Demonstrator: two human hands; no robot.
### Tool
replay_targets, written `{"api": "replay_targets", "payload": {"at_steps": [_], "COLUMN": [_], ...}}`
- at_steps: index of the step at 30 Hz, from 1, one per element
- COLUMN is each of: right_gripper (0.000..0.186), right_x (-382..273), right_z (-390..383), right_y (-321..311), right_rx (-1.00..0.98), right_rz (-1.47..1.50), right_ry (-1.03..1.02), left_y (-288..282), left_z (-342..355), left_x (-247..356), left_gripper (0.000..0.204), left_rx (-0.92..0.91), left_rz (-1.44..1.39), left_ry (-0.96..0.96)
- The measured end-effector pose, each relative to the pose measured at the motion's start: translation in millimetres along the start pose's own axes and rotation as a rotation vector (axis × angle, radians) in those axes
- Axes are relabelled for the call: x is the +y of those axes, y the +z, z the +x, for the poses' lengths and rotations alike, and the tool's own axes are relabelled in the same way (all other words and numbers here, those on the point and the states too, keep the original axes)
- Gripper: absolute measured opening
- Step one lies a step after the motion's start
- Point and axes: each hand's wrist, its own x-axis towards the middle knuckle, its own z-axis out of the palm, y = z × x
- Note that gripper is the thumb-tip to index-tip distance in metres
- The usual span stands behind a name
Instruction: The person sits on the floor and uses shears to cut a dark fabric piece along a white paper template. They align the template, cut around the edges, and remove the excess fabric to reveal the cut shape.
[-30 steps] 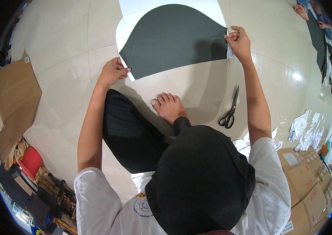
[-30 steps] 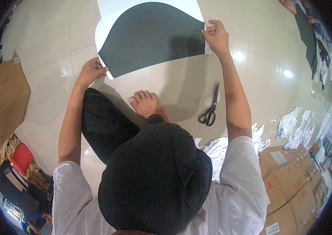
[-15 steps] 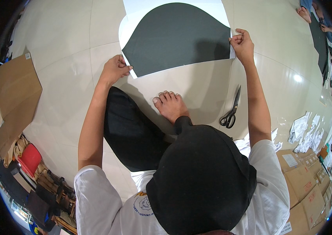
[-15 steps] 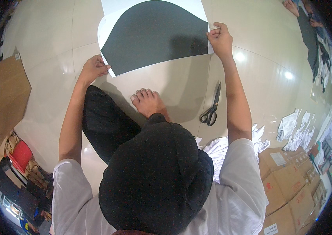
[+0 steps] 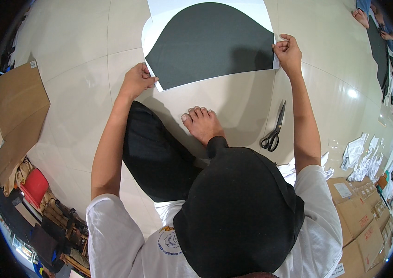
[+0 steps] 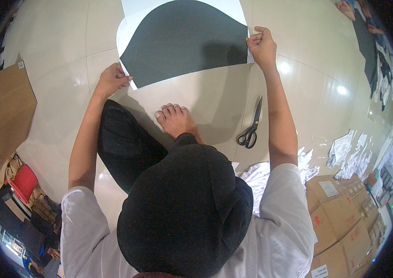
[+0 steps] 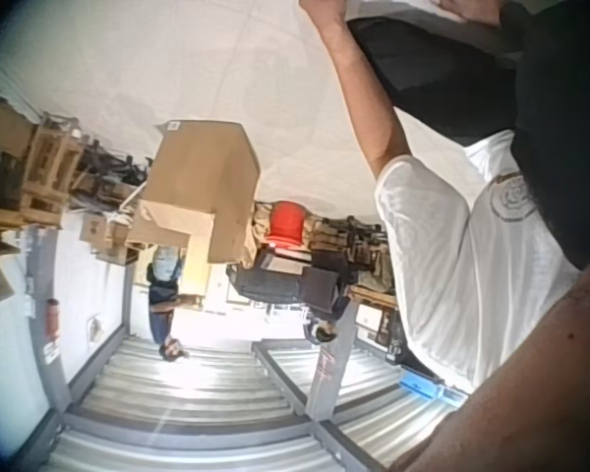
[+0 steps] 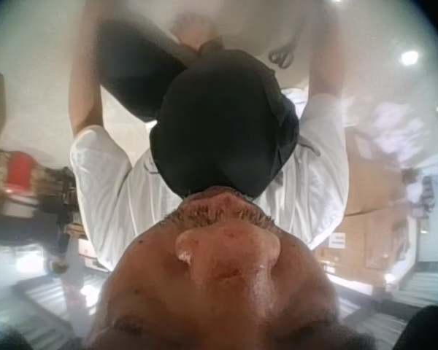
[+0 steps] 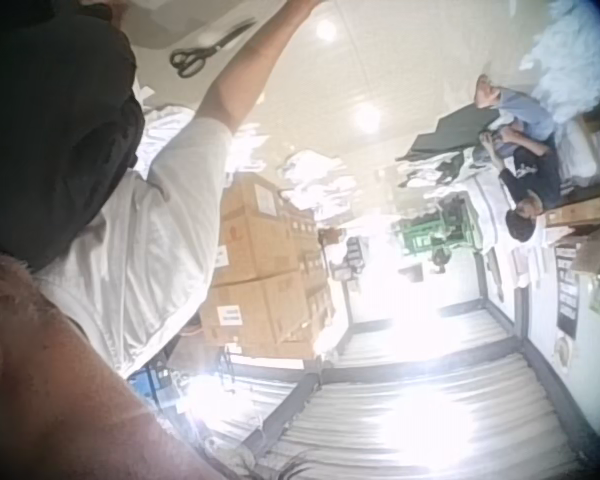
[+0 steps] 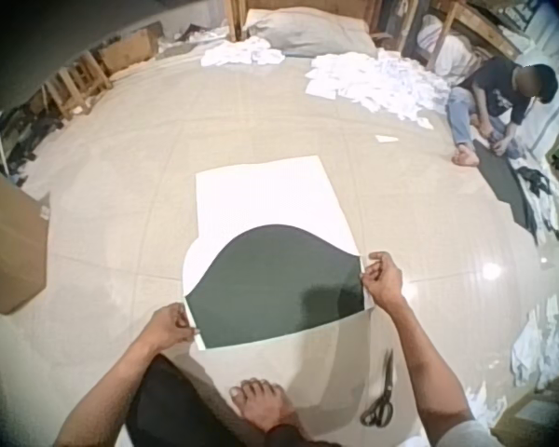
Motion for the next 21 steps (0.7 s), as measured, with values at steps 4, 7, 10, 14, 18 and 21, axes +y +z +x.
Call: {"api": "replay_targets", "payload": {"at_steps": [4,7,10,14,18,21], "right_gripper": [0.058,0.055,0.046,0.034,0.029,0.028], "right_x": [-11,-10,-18,-13,-13,-19], "right_z": [-14,-34,-46,-41,-36,-41], "right_y": [2,5,11,15,14,13], "right_rx": [0.113,0.159,0.112,0.12,0.083,0.083], "right_rz": [-0.202,-0.319,-0.295,-0.197,-0.17,-0.102], "right_ry": [-0.047,0.001,0.203,0.25,0.271,0.266], "left_y": [8,18,32,33,32,20], "left_z": [-6,-7,-7,-5,-11,-3], "left_x": [1,1,14,25,30,11], "left_gripper": [0.045,0.05,0.045,0.037,0.035,0.031], "left_rx": [0.218,0.353,0.369,0.288,0.278,0.175], "left_rz": [0.274,0.35,0.315,0.299,0.098,-0.253], "left_ry": [0.059,0.069,0.011,-0.056,-0.109,-0.158]}}
